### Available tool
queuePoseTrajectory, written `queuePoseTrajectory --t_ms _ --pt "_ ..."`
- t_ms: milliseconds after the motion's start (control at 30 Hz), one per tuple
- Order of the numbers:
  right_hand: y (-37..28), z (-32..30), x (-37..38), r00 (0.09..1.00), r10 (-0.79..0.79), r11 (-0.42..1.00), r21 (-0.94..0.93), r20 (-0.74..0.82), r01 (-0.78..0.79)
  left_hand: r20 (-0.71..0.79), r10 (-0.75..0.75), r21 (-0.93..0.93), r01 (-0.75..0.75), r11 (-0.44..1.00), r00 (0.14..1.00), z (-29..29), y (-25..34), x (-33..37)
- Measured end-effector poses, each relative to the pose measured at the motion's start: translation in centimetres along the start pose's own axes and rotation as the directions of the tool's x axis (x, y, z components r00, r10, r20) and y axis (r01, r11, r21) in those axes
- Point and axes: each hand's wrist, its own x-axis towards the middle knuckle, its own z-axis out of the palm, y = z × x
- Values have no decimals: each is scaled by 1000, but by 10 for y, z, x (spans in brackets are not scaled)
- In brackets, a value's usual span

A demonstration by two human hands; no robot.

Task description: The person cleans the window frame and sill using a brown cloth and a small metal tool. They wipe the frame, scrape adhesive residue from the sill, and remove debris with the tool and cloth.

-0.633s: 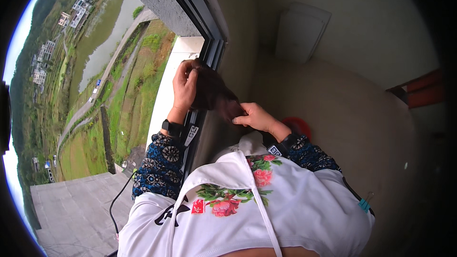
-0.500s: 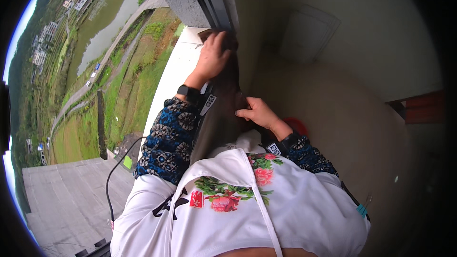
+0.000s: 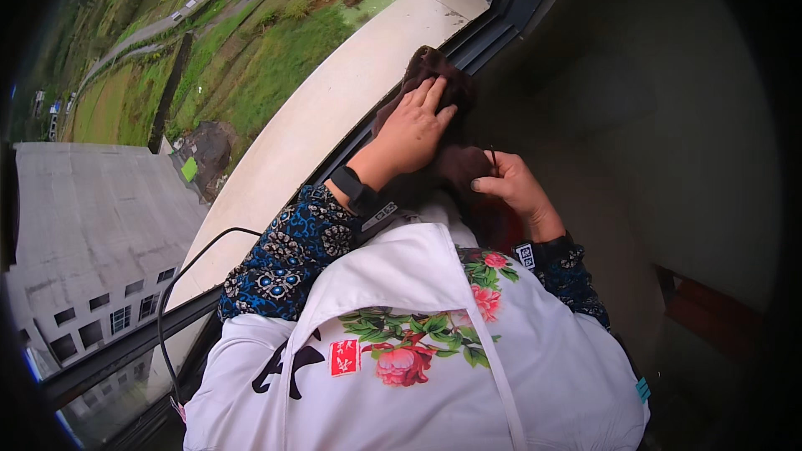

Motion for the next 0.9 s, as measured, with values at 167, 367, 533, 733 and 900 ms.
queuePoseTrajectory --t_ms 167,367,533,733,900 --pt "-47 27 11 948 87 991 -122 305 -52 30 -137 -149 140 979 990 -34 14 -66" --pt "-62 111 49 725 107 909 -362 681 206 -13 -427 -79 425 902 904 -82 52 -181" --pt "-69 165 64 427 96 786 -331 899 522 -251 -701 15 726 687 668 -95 107 -256" --pt "-84 190 43 214 78 876 -169 974 452 -266 -902 -589 684 431 339 -111 186 -285" --pt "-63 202 29 75 174 896 -189 982 402 298 -902 -793 607 -52 312 -85 231 -261"
